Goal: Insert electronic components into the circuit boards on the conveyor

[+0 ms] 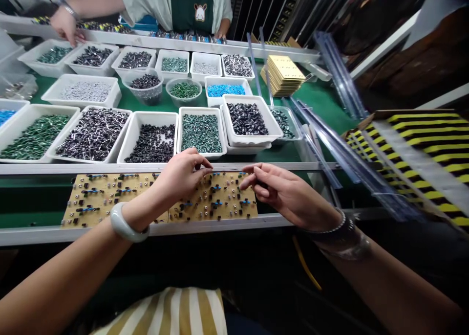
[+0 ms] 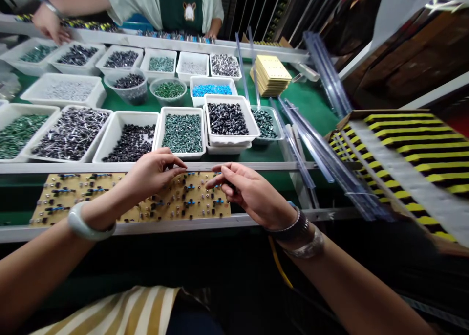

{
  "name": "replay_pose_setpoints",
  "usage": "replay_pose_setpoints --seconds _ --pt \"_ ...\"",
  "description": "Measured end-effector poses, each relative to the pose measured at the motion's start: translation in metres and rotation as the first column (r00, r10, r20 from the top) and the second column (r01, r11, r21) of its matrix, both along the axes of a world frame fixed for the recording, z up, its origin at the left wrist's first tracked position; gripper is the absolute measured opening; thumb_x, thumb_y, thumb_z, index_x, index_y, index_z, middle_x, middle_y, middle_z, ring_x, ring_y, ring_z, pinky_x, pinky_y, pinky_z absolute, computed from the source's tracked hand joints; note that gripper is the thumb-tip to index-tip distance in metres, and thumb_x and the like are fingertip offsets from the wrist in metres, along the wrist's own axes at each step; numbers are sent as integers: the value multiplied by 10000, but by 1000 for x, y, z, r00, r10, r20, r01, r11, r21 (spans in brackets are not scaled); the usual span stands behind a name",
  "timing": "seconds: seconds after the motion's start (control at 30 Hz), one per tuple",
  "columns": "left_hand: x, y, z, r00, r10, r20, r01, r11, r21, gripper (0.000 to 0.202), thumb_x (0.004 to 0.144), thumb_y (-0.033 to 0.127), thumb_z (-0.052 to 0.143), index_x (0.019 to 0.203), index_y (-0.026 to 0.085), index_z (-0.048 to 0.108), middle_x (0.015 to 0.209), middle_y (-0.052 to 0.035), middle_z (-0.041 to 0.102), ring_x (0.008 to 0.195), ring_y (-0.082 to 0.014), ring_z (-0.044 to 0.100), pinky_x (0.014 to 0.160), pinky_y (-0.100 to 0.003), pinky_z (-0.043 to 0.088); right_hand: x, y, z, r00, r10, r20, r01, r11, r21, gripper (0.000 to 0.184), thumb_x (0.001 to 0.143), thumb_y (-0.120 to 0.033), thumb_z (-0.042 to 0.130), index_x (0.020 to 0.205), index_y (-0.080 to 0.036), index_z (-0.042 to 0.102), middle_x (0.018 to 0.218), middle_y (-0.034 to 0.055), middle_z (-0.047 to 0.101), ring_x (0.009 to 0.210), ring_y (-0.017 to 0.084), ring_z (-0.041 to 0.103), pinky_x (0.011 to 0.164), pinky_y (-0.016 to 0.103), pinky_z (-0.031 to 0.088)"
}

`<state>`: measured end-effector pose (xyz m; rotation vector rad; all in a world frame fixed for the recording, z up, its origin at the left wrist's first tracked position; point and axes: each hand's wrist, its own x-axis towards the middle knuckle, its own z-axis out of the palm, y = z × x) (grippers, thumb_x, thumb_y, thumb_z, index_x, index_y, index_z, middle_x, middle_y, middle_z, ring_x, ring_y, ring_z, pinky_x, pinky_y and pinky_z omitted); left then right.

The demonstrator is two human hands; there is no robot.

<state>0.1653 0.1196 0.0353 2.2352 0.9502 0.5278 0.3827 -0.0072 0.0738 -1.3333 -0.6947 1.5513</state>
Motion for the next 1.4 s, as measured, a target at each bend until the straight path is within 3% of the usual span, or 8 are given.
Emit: replay_pose_setpoints --seconds 0.47,0.7,0.87,1.03,1.13,1.2,1.3,1.4 --pt "1 0 -5 998 -51 22 49 997 62 99 906 165 703 930 172 799 866 -16 592 777 -164 584 755 -273 455 4 0 -2 969 127 210 -139 989 44 394 835 -524 789 968 -153 786 643 -40 464 544 56 299 481 238 160" --pt "-1 3 -8 995 -96 40 92 993 73 117 911 139 683 940 167 793 871 -21 584 785 -165 601 757 -272 472 3 -1 -2 967 144 210 -150 989 15 362 835 -471 798 1066 -195 764 797 -13 632 589 62 422 526 219 308" --pt "-3 1 -10 987 -152 58 144 983 117 136 910 106 674 949 162 792 877 -23 577 798 -161 598 773 -268 467 8 3 -6 911 121 394 -167 982 86 357 821 -525 801 876 -178 742 819 9 691 654 97 529 604 239 406" --pt "-5 -5 -9 982 -165 96 150 979 140 137 920 148 680 976 163 804 836 -21 569 750 -148 569 726 -265 445 14 11 -8 841 109 529 -198 974 114 395 807 -569 793 956 -204 784 942 44 765 866 200 667 817 320 506" --pt "-7 -12 2 981 -67 180 77 996 -50 221 943 250 670 1126 185 774 806 -8 556 678 -128 513 625 -239 412 19 17 -9 810 152 566 -247 964 95 386 857 -547 748 1045 -211 781 1035 53 781 980 236 695 903 350 513" --pt "-10 -18 12 962 86 258 17 928 -372 295 960 296 639 1226 201 725 752 11 535 616 -108 467 535 -198 367 22 21 -9 756 172 632 -293 952 90 377 881 -522 724 1085 -208 770 1082 58 778 1027 250 695 927 361 513" --pt "-15 -26 27 849 407 335 23 606 -795 282 934 161 587 1176 160 732 792 -14 598 617 -75 512 507 -127 406 24 27 -7 631 153 761 -328 941 82 362 877 -525 718 1011 -192 768 1021 63 782 955 252 695 863 357 515" --pt "-22 -31 36 725 611 317 103 358 -928 288 850 7 586 1058 108 757 911 -74 678 661 -60 598 542 -82 493 24 32 -5 539 127 832 -331 941 70 347 874 -521 710 921 -182 766 925 67 780 874 250 685 794 352 503"
